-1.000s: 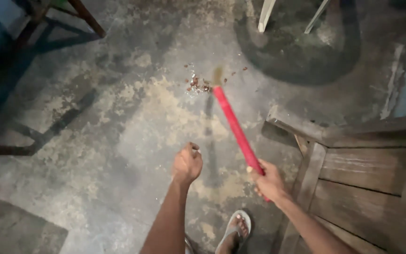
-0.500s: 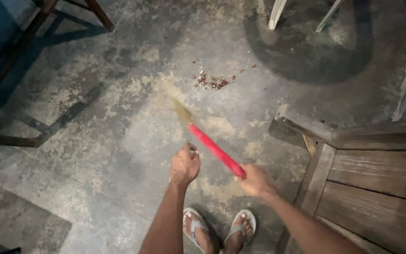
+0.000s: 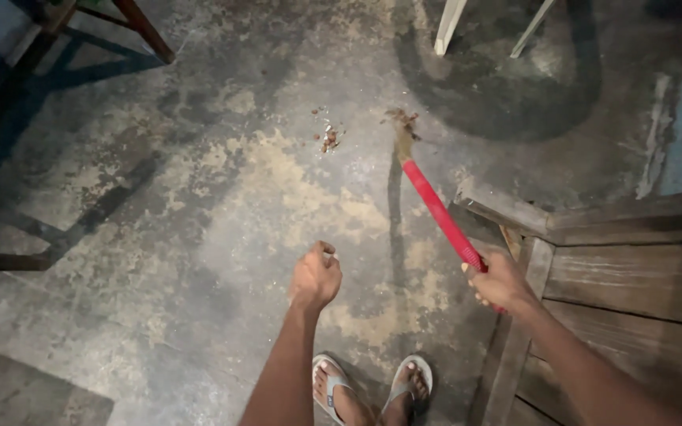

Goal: The recorder uses a red rod to hit and move small brown objects on the floor.

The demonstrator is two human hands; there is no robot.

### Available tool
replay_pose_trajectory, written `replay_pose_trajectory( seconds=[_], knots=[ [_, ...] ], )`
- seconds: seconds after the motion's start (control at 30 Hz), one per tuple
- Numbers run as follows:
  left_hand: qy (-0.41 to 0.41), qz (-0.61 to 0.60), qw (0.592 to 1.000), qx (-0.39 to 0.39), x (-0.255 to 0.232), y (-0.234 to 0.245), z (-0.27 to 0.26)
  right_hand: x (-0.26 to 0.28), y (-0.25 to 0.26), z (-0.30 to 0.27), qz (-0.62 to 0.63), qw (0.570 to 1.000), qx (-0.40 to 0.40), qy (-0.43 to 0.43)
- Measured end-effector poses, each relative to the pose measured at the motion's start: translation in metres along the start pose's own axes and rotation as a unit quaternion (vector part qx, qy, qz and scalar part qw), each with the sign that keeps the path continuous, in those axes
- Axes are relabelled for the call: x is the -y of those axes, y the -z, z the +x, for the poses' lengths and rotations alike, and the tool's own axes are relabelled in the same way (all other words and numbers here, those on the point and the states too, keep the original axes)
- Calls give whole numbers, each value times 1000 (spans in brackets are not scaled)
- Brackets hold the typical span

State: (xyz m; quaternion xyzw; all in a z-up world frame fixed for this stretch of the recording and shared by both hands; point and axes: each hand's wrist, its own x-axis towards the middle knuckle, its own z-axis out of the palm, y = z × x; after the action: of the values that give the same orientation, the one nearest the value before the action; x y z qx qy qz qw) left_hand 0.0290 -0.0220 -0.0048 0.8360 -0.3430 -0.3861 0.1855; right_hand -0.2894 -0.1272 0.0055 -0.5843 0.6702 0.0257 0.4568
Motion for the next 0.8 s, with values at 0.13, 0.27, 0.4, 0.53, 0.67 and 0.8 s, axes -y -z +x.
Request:
replay_pose_trajectory(
  seconds=[0.13,0.27,0.4,0.53,0.67,0.8],
  knots=[
    [-70,-16,997,-24,12,1,18,-8,-16,5,121,993,8,-8],
    [-69,-14,997,-35,12,13,17,3,-30,-1,215,976,18,-39],
    [-50,-11,999,-14,7,27,21,40,-34,-15,199,979,15,-36],
    [-73,-13,997,-33,12,41,28,56,-44,-18,192,981,7,3],
    [-70,-15,997,-35,16,44,35,58,-63,-16,178,984,21,6],
    [-77,-18,995,-56,30,51,38,69,-94,-25,172,984,35,-3]
  ],
)
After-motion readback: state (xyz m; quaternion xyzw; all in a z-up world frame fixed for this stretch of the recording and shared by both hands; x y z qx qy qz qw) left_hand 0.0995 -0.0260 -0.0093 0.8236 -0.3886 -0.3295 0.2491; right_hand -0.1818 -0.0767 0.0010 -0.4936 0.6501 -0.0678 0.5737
